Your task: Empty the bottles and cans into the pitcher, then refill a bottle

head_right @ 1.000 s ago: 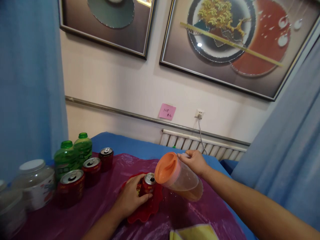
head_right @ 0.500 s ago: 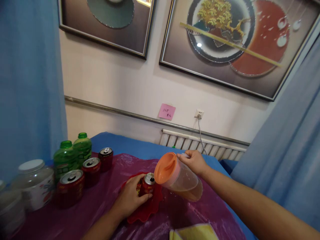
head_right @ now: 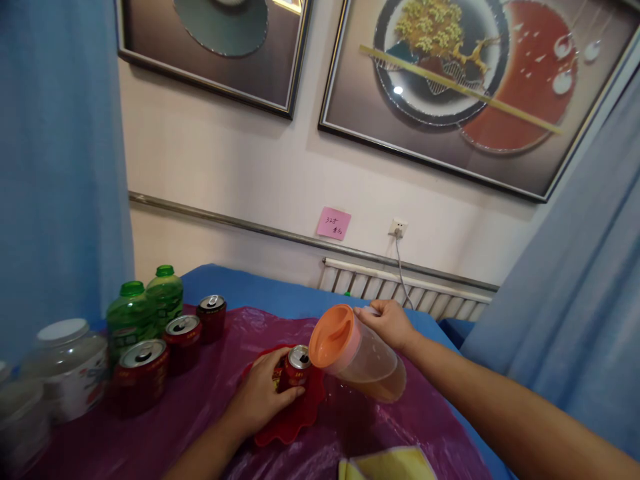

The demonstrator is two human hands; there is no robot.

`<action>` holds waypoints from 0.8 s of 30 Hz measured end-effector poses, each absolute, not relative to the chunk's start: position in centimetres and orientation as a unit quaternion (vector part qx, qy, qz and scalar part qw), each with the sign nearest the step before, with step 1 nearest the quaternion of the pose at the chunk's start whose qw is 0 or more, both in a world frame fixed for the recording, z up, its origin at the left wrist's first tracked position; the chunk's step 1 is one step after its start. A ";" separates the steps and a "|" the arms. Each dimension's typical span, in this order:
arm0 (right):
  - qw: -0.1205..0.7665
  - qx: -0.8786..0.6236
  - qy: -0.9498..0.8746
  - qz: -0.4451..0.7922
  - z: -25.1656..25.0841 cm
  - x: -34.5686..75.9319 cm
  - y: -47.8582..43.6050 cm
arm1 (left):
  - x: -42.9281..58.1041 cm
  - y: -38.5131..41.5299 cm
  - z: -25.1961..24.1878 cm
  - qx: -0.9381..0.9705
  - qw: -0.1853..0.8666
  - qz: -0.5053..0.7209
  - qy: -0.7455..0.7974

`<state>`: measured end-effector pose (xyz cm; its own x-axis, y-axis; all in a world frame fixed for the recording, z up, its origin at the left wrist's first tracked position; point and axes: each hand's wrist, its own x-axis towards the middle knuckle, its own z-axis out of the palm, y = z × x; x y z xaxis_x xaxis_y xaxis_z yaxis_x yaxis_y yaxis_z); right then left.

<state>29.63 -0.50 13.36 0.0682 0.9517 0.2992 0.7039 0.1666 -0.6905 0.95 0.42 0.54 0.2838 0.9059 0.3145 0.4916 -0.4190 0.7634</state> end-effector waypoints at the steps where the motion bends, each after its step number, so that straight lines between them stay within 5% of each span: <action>1: 0.380 -0.625 -0.663 0.163 13.3 29.7 -0.5 | 0.9 0.4 0.6 0.753 0.275 0.376 0.464; 24: 0.386 -0.623 -0.659 0.170 13.5 29.7 -0.4 | 1.1 0.5 0.5 0.754 0.278 0.372 0.464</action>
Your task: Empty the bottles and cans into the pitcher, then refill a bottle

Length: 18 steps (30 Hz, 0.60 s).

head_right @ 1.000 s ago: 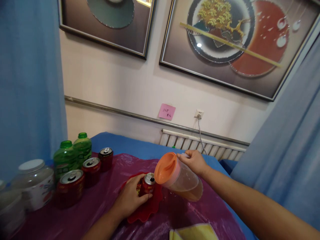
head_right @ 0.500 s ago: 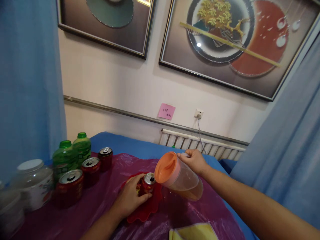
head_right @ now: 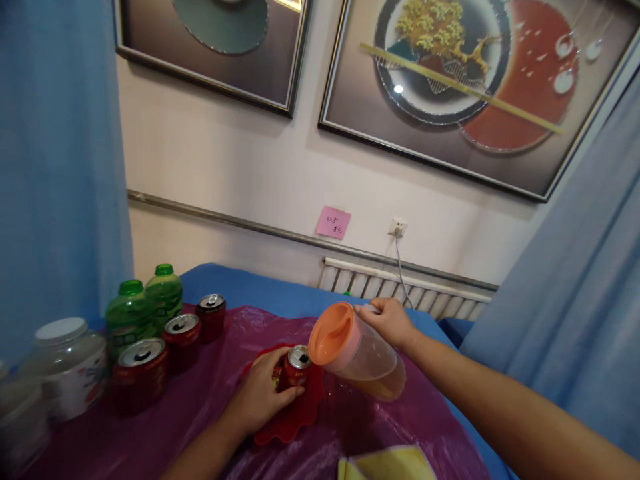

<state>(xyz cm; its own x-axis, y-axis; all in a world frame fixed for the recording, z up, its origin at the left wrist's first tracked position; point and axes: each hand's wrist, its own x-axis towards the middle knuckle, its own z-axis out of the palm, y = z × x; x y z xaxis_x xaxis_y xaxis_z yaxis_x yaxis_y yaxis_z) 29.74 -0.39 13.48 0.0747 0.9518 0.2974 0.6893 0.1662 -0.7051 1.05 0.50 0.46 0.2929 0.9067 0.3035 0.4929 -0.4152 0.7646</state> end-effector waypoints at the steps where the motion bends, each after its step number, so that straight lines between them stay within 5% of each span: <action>1: 0.388 -0.622 -0.658 0.171 13.5 29.7 -0.4 | 1.1 0.5 0.5 0.755 0.277 0.372 0.463; 18: 0.394 -0.621 -0.659 0.160 13.4 29.7 -0.4 | 0.9 0.5 0.5 0.753 0.280 0.376 0.462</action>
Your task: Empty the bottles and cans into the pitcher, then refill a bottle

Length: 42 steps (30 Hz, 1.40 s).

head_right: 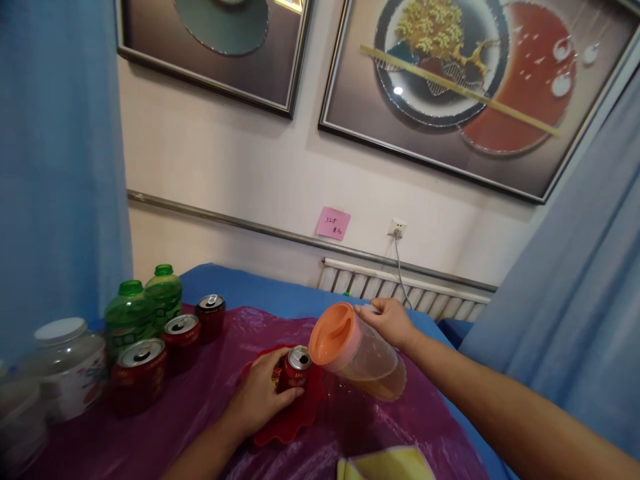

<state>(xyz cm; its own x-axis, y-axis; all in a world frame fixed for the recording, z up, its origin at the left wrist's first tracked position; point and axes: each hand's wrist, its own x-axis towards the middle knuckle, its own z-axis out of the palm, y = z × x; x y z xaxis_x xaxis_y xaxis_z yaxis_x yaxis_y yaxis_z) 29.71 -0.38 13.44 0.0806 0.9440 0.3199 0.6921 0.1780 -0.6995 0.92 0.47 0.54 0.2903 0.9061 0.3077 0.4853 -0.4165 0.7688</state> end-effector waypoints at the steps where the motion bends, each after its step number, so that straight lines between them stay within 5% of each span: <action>1: 0.394 -0.620 -0.659 0.160 13.4 29.7 -0.4 | 0.9 0.4 0.6 0.753 0.280 0.376 0.462; 42: 0.389 -0.626 -0.662 0.135 14.4 29.2 -1.1 | 0.9 0.6 0.4 0.757 0.273 0.385 0.452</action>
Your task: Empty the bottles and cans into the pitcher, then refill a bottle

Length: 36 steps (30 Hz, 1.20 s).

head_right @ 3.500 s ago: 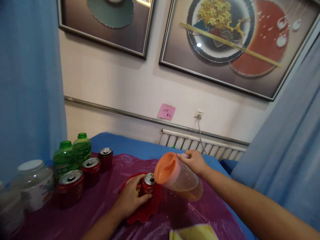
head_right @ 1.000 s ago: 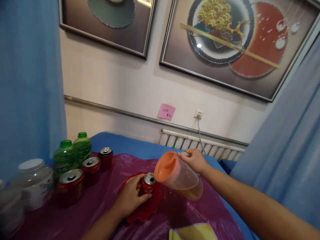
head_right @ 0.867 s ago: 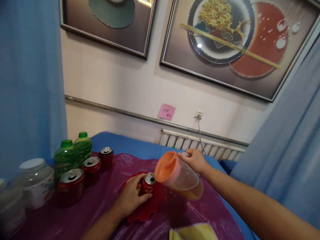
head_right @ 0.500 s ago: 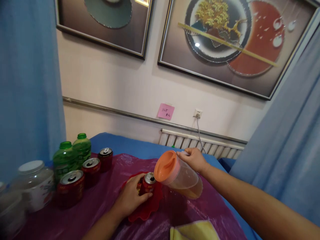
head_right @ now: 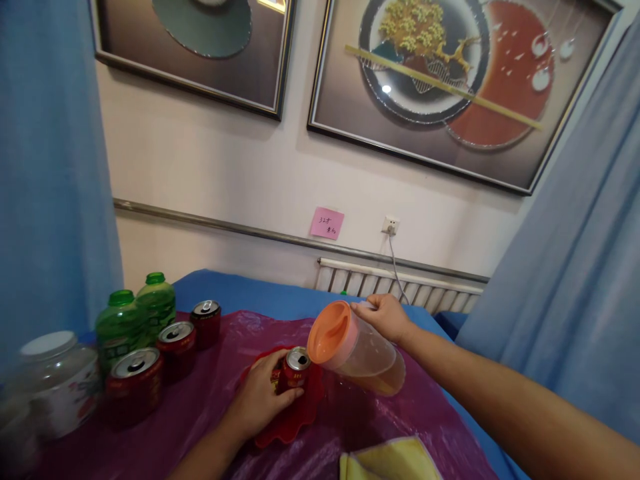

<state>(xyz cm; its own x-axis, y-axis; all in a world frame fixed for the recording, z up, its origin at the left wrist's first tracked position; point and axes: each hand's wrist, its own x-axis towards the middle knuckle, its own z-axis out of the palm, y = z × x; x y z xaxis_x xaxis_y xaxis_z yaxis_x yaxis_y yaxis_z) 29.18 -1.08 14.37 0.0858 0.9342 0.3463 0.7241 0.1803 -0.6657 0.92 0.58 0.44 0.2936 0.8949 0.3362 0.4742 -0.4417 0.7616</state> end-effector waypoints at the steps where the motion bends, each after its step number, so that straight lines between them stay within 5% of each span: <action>1: 0.388 -0.626 -0.663 0.136 14.4 29.2 -1.1 | 0.9 0.6 0.4 0.755 0.275 0.387 0.453; 36: 0.383 -0.627 -0.662 0.149 14.1 29.4 -1.0 | 1.0 0.7 0.4 0.760 0.273 0.382 0.449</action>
<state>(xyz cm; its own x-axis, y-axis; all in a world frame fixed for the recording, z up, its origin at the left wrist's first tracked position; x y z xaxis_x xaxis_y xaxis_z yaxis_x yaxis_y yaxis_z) 29.41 -0.96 14.10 0.0792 0.9438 0.3209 0.7162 0.1700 -0.6768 1.00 0.74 0.37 0.3051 0.8915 0.3349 0.4749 -0.4473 0.7579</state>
